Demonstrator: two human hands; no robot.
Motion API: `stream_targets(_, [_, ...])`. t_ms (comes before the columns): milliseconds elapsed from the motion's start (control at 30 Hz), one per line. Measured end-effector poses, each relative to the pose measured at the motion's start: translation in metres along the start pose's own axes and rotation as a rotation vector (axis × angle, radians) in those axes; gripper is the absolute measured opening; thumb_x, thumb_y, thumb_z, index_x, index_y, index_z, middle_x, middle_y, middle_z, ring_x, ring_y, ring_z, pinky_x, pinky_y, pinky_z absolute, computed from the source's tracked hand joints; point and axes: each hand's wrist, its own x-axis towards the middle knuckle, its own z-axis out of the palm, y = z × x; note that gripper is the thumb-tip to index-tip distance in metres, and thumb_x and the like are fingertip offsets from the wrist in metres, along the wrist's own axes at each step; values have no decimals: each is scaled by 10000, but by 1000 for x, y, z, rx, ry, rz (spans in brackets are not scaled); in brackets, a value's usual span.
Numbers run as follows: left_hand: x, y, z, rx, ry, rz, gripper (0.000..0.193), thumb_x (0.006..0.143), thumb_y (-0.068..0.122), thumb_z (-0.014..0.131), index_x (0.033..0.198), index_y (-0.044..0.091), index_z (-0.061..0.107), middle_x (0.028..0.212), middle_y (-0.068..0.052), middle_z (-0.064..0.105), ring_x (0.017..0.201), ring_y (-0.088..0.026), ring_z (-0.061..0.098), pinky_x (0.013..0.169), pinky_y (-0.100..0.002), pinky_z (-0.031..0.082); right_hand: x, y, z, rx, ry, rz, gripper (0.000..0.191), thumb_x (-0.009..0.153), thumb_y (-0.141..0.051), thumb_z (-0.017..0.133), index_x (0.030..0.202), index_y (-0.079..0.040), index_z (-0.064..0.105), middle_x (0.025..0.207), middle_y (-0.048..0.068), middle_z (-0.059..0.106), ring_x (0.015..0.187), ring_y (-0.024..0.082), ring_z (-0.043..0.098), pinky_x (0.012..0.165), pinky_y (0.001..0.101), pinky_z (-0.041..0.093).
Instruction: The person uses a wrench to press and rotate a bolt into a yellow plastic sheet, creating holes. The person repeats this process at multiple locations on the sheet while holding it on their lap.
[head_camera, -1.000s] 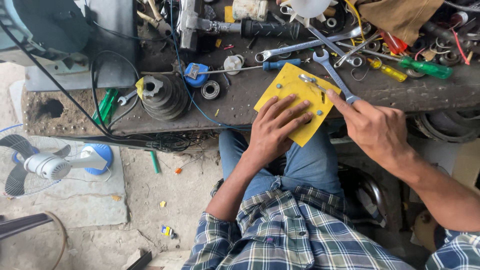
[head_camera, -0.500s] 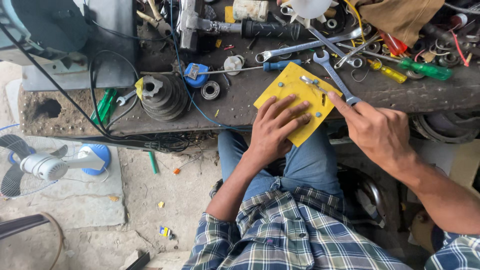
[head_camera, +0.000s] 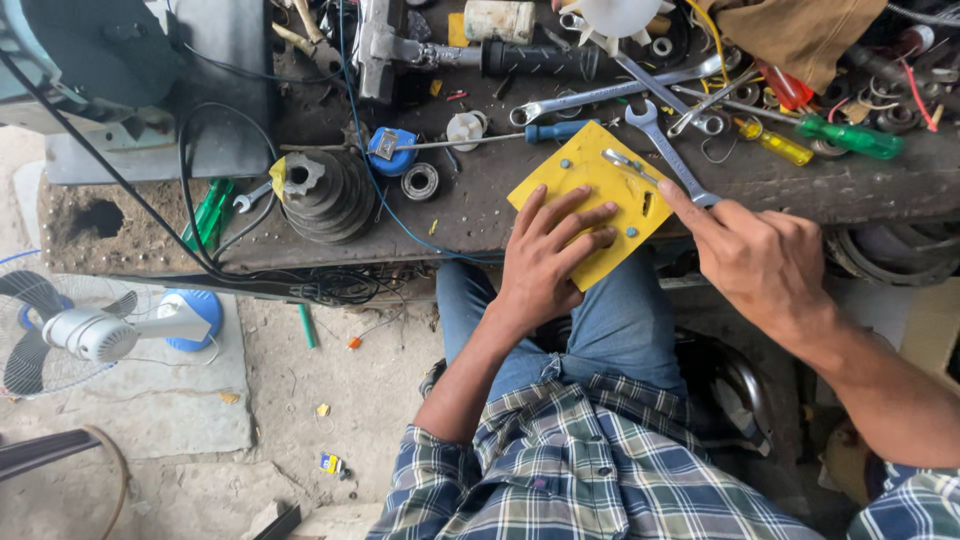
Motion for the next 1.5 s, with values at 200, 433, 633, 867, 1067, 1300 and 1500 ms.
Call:
stream_targets(200, [6, 0, -2, 24, 16, -14, 493, 689, 17, 737, 1150, 176, 660, 1465, 57, 604, 1506, -245, 463, 1332, -616, 206, -6, -1, -4, -67, -24, -38, 564, 917, -76, 754, 1453, -242, 700, 709, 31, 555, 527, 240, 562, 530, 373, 480])
stream_targets(433, [7, 1, -17, -83, -36, 7, 492, 693, 113, 778, 1163, 139, 638, 1435, 0, 581, 1458, -301, 442, 1271, -620, 218, 0, 0, -5, 11, 33, -28, 527, 975, -36, 725, 1472, -210, 693, 794, 26, 601, 533, 221, 555, 510, 356, 462])
stream_targets(633, [7, -3, -11, 17, -16, 22, 398, 834, 157, 799, 1196, 159, 634, 1508, 35, 579, 1500, -262, 465, 1307, -572, 278, -4, 3, -4, -37, 1, -48, 592, 943, -30, 719, 1497, -237, 700, 753, 25, 546, 557, 234, 564, 524, 351, 472])
stream_targets(867, [1, -6, -4, 40, -23, 19, 393, 810, 190, 800, 1169, 157, 642, 1486, 32, 579, 1475, -265, 473, 1283, -578, 278, -2, 8, 2, -63, 74, -39, 531, 1022, -24, 748, 1519, -208, 710, 759, 17, 555, 518, 214, 543, 512, 348, 440])
stream_targets(1067, [2, -8, -5, 39, -3, 30, 391, 830, 257, 814, 1166, 158, 641, 1485, 27, 579, 1472, -265, 467, 1282, -572, 279, -2, 4, 6, -61, 99, -23, 530, 955, -25, 781, 1451, -208, 745, 680, 23, 512, 513, 220, 493, 520, 367, 415])
stream_targets(1300, [5, -9, -6, 16, -3, 48, 403, 823, 279, 830, 1149, 145, 637, 1477, 22, 581, 1480, -269, 463, 1282, -572, 283, -3, 4, 0, -75, 99, -75, 519, 950, -49, 789, 1444, -201, 740, 687, 17, 545, 512, 216, 492, 525, 350, 418])
stream_targets(1500, [1, -6, -7, 17, 5, 39, 387, 840, 297, 835, 1140, 153, 638, 1473, 25, 585, 1467, -259, 475, 1269, -558, 302, 0, 3, -5, -54, 42, -75, 547, 937, -40, 750, 1456, -211, 718, 807, 12, 626, 543, 190, 515, 556, 328, 426])
